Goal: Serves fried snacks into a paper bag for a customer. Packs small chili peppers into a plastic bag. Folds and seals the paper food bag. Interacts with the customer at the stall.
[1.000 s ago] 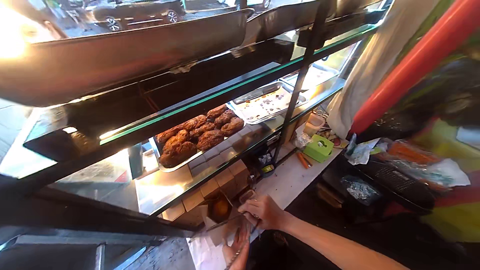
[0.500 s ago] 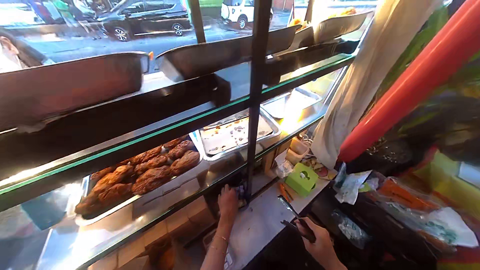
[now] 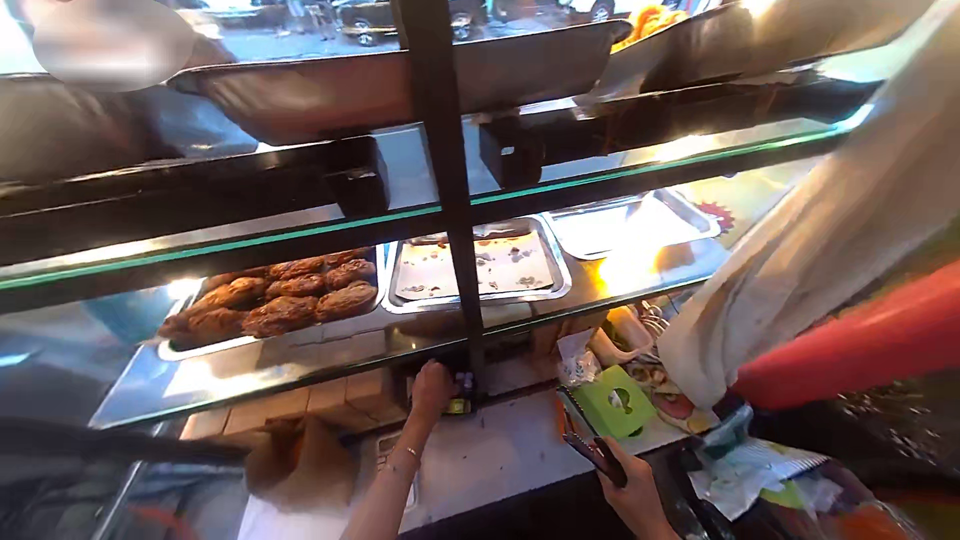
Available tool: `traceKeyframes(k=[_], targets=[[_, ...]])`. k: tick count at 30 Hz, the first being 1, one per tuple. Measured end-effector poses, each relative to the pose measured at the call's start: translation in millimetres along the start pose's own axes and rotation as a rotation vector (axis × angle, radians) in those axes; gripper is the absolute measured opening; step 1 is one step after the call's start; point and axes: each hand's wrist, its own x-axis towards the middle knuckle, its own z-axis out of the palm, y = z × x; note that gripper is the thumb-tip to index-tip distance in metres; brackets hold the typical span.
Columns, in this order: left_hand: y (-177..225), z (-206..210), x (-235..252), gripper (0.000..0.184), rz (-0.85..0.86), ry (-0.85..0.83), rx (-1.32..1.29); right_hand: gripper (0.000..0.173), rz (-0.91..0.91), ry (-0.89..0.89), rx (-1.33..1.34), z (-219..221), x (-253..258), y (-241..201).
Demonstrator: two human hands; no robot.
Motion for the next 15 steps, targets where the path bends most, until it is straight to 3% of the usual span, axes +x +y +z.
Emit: traceKeyframes(k=[3,10,13,15], targets=[[-10,-1,8,0.031,-0.006,0.031,-0.21,0.022,-0.02,-0.044,0.07,1,7,0],[-10,0,3,0.027,-0.177,0.084,-0.424,0.019,-0.072,-0.245,0.201,-4,9,7],[-10,0,0,0.025,-0.235,0.034,-0.617,0.02,-0.062,-0.252,0.207,-8,9,15],[-14,5,0,0.027,-0.262,0.125,-0.629,0.02,-0.058,-0.232,0.191,-10,9,20]])
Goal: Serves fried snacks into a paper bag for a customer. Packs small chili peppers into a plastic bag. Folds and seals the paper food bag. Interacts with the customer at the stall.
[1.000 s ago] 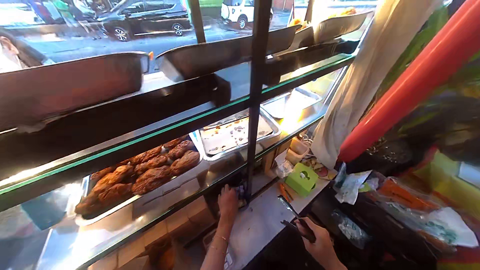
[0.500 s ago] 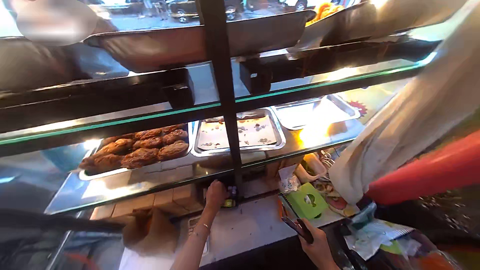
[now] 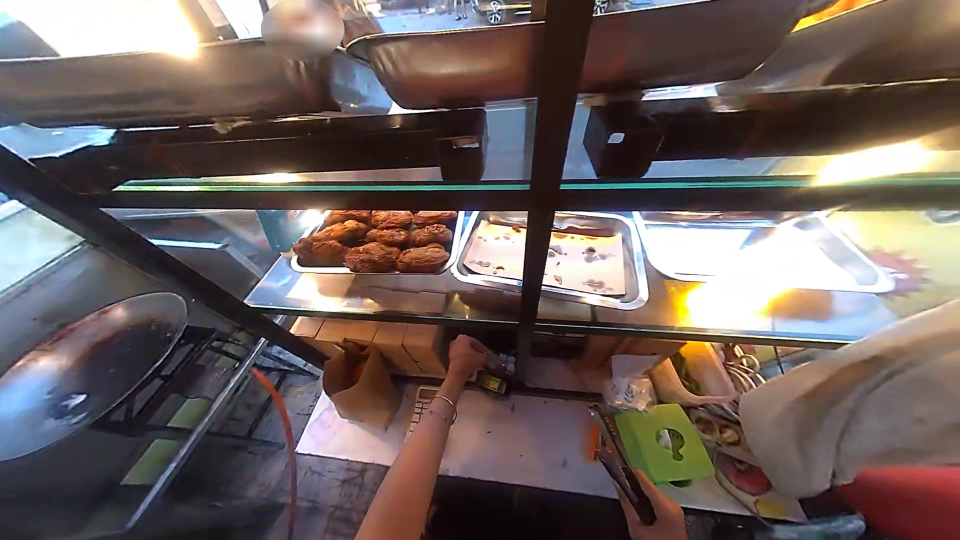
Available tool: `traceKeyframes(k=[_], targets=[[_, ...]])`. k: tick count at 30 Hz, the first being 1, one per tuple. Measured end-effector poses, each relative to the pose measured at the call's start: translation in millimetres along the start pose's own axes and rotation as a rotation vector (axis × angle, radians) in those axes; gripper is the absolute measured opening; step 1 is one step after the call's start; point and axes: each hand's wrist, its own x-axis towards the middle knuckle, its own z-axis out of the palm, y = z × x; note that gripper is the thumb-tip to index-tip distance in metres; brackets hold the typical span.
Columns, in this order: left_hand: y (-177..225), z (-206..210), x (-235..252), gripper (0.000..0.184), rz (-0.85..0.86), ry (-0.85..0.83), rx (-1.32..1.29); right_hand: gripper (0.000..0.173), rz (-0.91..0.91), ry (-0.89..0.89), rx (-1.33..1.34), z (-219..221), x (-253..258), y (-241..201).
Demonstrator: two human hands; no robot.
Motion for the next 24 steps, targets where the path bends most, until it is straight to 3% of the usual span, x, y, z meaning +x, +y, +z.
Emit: traceKeyframes(k=[4,8,11,14,18,19,22,24], targets=[[-11,6,0,0.033,0.01,0.192,-0.178,0.02,0.001,0.05,-0.045,-3,2,6],[-21,15,-12,0.029,0.089,0.301,-0.705,0.02,0.01,0.06,-0.055,-5,2,6],[-22,14,-53,0.022,0.195,0.352,-0.986,0.022,-0.024,0.05,-0.011,-7,4,-7],[-5,11,-121,0.024,0.233,0.326,-0.935,0.029,-0.06,0.007,0.206,-8,20,-50],[17,26,-197,0.029,0.453,0.238,-0.666,0.07,0.002,-0.063,0.48,-8,57,-142],[23,29,-209,0.03,0.521,0.216,-0.646,0.069,0.034,-0.103,0.509,-9,65,-160],[33,20,-229,0.03,0.619,0.068,-0.686,0.028,0.117,-0.239,0.668,-15,82,-182],[32,2,-229,0.028,0.641,-0.11,-0.742,0.016,0.133,-0.334,0.859,-25,87,-186]])
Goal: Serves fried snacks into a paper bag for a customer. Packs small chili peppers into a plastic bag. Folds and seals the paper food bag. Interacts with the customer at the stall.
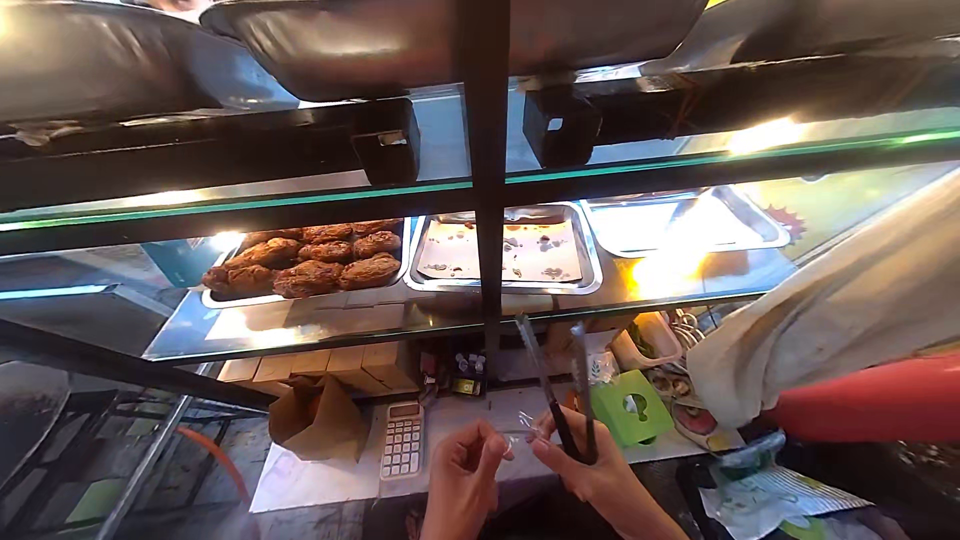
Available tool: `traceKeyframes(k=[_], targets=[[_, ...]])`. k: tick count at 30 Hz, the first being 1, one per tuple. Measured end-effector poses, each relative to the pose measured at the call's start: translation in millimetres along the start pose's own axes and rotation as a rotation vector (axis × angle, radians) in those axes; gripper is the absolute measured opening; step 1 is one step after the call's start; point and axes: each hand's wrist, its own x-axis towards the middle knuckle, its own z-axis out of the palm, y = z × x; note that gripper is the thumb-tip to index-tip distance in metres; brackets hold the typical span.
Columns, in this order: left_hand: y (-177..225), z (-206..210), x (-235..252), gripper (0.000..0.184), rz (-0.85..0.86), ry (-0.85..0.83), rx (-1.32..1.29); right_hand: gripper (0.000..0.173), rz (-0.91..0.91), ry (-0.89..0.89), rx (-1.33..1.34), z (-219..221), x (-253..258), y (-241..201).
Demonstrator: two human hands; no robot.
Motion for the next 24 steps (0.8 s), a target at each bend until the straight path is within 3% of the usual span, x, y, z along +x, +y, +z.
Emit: traceKeyframes(k=[2,6,10,15,18,21,22,24], targets=[[8,-11,2,0.029,-0.004,-0.108,-0.05,0.018,0.037,-0.076,0.181,-1,-3,-11],[22,-13,4,0.01,-0.018,-0.077,-0.015,0.03,0.125,-0.109,0.321,-2,-8,-21],[22,-13,7,0.01,-0.012,-0.098,-0.018,0.016,0.143,-0.075,0.258,-6,-14,-21],[10,-16,8,0.028,-0.035,-0.234,0.12,0.021,0.081,0.219,-0.041,-15,-22,-23],[-2,-20,6,0.029,-0.017,-0.007,0.408,0.018,-0.003,0.2,-0.149,-34,-22,-27],[-3,-8,2,0.027,0.285,0.3,0.651,0.021,-0.029,0.198,-0.191,-35,-20,-23],[2,2,0,0.024,0.363,0.32,0.6,0.022,-0.034,0.19,-0.169,-30,-18,-22],[9,24,-8,0.026,0.385,0.189,0.411,0.023,-0.012,0.211,-0.068,-12,-17,-23]])
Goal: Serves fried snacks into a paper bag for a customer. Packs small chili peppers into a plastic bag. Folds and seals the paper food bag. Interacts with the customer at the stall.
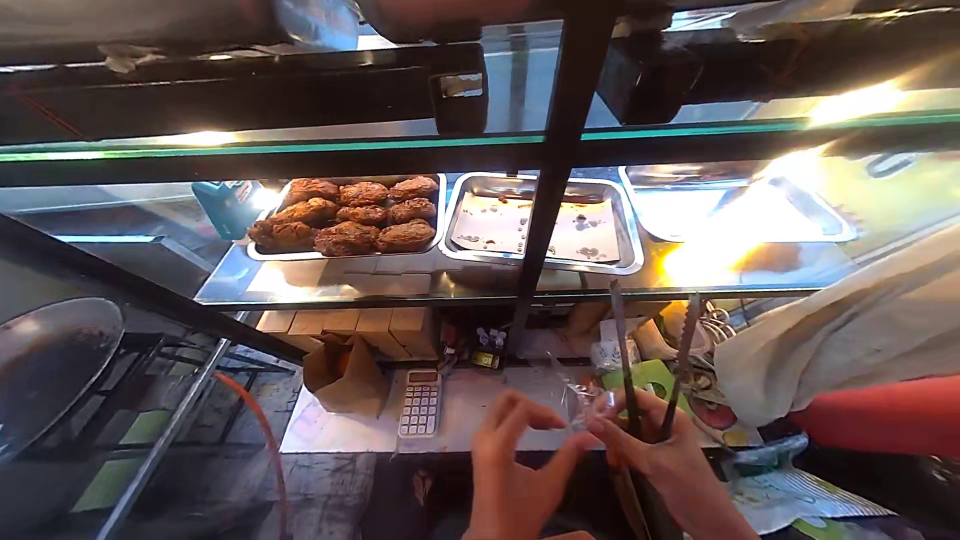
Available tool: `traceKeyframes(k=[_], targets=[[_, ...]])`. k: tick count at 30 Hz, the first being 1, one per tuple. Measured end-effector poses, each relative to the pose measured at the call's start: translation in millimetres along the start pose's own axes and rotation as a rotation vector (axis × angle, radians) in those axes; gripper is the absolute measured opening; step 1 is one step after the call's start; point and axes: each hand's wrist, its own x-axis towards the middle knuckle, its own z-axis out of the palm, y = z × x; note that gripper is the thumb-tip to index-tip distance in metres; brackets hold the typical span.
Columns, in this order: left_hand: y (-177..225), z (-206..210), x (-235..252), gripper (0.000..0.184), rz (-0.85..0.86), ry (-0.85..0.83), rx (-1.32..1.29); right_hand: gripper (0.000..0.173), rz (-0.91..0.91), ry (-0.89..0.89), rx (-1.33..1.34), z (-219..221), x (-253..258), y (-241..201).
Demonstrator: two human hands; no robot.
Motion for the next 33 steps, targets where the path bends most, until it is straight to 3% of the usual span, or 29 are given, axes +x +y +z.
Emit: traceKeyframes(k=[2,6,8,11,15,18,20,21,24,28,31,33], targets=[[6,13,-5,0.032,-0.095,-0.113,-0.273,0.026,0.124,0.028,0.207,16,-2,-4],[18,16,-2,0.013,-0.356,-0.057,-0.634,0.023,0.262,-0.043,0.573,24,-1,-15],[20,16,-4,0.011,-0.426,-0.034,-0.697,0.021,0.202,-0.045,0.534,23,-4,-16],[20,21,-9,0.013,-0.582,0.015,-0.833,0.032,0.024,-0.032,0.255,16,-7,-13],[24,29,-8,0.011,-0.761,0.06,-1.028,0.02,-0.029,0.011,0.092,13,-17,-11],[18,27,-4,0.028,-0.63,-0.067,-0.973,0.019,-0.037,0.053,0.104,8,-21,-6],[15,24,1,0.045,-0.407,-0.241,-0.715,0.018,-0.066,0.089,0.1,4,-22,-4],[15,25,2,0.04,-0.32,-0.267,-0.602,0.017,-0.087,0.104,0.082,4,-22,-5],[12,30,3,0.014,-0.113,-0.131,-0.333,0.016,-0.141,0.176,-0.003,5,-22,-7],[6,36,9,0.009,0.234,0.168,0.169,0.017,-0.202,0.308,-0.209,11,-24,6],[9,42,-1,0.009,0.184,0.176,0.088,0.02,-0.24,0.345,-0.317,15,-25,21],[19,42,-7,0.012,-0.075,0.054,-0.271,0.016,-0.26,0.34,-0.347,14,-24,30]])
